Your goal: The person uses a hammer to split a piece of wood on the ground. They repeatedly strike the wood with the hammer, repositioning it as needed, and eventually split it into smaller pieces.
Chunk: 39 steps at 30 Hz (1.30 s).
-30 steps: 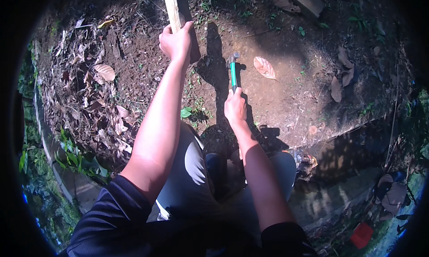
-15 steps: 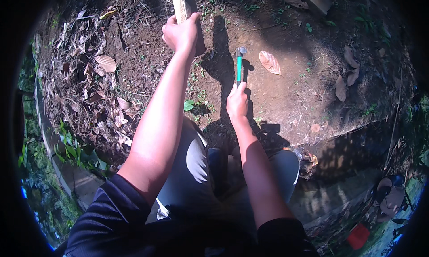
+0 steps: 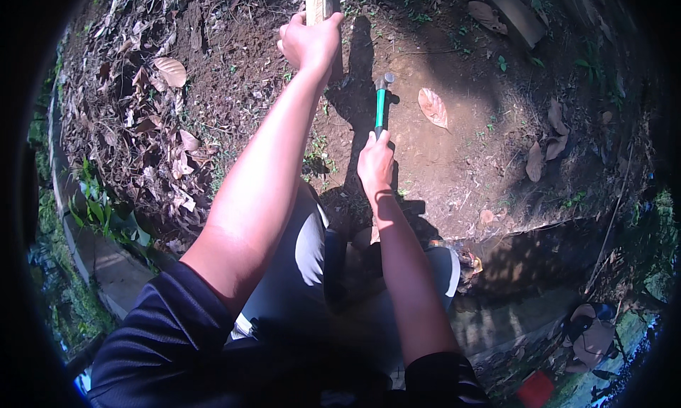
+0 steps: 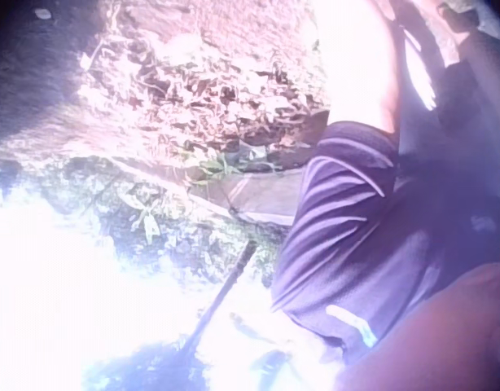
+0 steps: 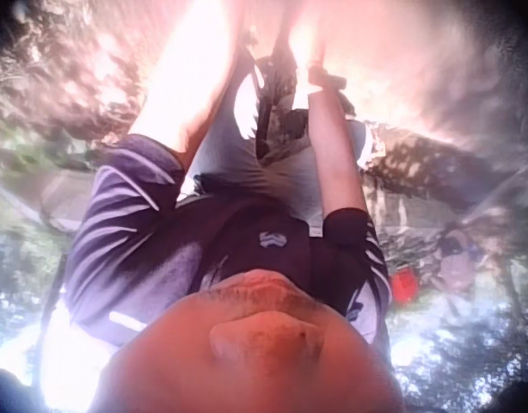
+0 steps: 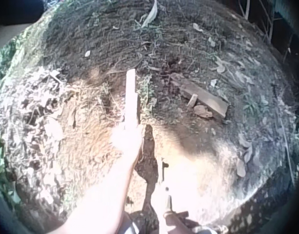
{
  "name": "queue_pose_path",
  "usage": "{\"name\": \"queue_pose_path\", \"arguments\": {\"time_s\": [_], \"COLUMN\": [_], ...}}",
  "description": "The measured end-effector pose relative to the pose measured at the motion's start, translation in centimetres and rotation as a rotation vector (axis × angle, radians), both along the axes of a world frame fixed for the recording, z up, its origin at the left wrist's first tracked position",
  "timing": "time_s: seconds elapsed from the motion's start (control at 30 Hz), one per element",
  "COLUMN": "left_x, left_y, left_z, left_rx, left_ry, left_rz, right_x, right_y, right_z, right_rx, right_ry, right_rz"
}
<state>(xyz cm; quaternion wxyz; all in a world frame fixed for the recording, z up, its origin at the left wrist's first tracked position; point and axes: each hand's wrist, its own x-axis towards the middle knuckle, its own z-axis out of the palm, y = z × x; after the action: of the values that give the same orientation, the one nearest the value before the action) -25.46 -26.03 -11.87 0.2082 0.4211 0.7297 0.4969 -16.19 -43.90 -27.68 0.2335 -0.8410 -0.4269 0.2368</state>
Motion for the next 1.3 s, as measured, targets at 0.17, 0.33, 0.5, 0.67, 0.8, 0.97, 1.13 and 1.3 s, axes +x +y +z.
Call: {"name": "queue_pose_path", "arguments": {"time_s": [0.17,0.33,0.5,0.67,0.8,0.97,1.13,1.3], "left_x": [-0.1,-1.3,-2.2,-3.4,-3.1,-3.0,-2.5,-3.0], "left_y": [-0.3,0.1,-0.1,0.8,0.4,0.7,0.9,2.4], "left_z": [-0.1,0.0,-0.3,-1.0,-1.0,-1.4,-1.4,-3.5], "left_rx": [-0.035,-0.064,-0.026,-0.025,0.122,0.133,0.194,0.282], "left_ry": [-0.055,-0.028,0.008,0.037,0.198,0.174,0.44,0.433], "left_rz": [0.014,0.04,0.032,0.08,0.029,-0.015,-0.049,-0.045], "right_x": [1.0,0.9,1.9,1.2,1.8,1.6,1.7,1.5], "right_y": [1.3,-0.2,-0.1,0.4,1.2,-0.4,0.0,0.4], "right_z": [-0.3,-1.0,-2.4,-1.1,-0.3,-1.1,-1.3,-2.5], "right_rx": [0.268,0.13,0.188,0.149,0.458,0.013,0.373,0.188], "right_ry": [-0.065,-0.088,-0.119,-0.071,-0.034,-0.13,-0.039,-0.063], "right_rz": [-0.038,0.068,0.032,0.016,-0.138,0.087,-0.038,0.038]}}
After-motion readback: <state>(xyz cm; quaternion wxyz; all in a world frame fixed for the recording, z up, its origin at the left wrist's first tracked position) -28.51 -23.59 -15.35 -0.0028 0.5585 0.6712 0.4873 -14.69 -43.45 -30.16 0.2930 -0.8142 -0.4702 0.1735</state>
